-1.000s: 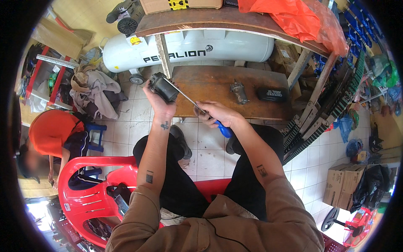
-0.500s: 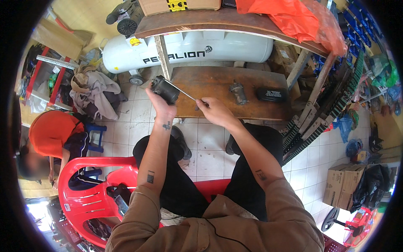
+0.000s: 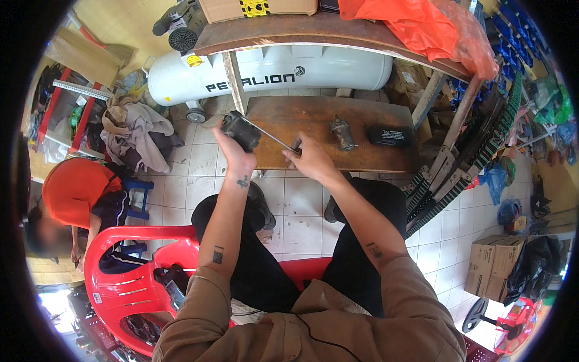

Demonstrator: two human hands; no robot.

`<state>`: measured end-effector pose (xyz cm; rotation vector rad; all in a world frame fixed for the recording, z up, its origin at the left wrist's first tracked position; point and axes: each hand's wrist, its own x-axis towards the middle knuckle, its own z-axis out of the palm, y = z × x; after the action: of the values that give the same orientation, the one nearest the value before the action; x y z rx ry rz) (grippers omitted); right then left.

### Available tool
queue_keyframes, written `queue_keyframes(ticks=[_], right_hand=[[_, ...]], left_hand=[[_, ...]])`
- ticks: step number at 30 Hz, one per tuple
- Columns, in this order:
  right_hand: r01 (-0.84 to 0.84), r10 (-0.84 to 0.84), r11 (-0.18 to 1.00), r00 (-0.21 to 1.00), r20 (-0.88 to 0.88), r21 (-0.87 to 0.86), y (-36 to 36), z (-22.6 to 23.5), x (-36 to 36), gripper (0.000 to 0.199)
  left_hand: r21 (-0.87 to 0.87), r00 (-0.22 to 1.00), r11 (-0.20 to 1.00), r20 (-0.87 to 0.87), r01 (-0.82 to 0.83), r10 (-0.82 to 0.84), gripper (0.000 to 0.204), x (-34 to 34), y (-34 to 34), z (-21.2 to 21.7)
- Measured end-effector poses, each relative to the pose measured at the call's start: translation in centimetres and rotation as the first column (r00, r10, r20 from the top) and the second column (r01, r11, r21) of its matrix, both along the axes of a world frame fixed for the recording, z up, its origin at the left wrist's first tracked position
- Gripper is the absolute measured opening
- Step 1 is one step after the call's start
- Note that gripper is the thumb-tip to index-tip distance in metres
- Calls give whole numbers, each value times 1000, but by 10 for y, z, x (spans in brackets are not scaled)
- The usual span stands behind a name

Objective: The person disassembles a motorcycle starter motor by using a screwdriver to remove several screws from its housing and then pulling the components apart by hand.

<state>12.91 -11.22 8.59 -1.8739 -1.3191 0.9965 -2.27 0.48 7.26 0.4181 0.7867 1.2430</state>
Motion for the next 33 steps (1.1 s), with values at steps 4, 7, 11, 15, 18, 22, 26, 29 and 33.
queue_keyframes(ticks=[4,7,11,15,18,22,26,29,33], right_hand=[[-5,5,1000,996,89,1,1,2,-2,39],[-84,87,996,995,56,-41,3,-6,7,46],[-52,41,992,995,-92,-119,3,-5,7,46],[-10,14,1000,988,152,-24,1,-8,5,42],[34,-28,999,981,193,-31,4,-7,0,42],[-10,10,1000,983,183,4,4,-15,3,43],[-71,78,992,995,68,-104,6,-22,9,45],[-57,64,989,997,48,-133,5,-7,6,46],[29,-29,1000,986,165,1,2,-14,6,49]], left_hand=[[-10,1000,1000,-10,-19,19,44,3,-2,1],[-15,1000,1000,-17,14,-14,44,4,-4,3],[-17,999,1000,-36,17,-18,43,4,-5,3],[-34,999,999,-30,15,-16,42,5,-4,3],[-32,1000,999,-26,17,-17,40,7,-4,1],[-32,999,999,-34,21,-22,38,9,-6,-1],[-21,999,1000,-51,7,-8,37,8,0,-12],[-24,998,999,-60,30,-32,37,6,-2,-10],[-33,997,998,-61,45,-47,37,8,-5,-6]])
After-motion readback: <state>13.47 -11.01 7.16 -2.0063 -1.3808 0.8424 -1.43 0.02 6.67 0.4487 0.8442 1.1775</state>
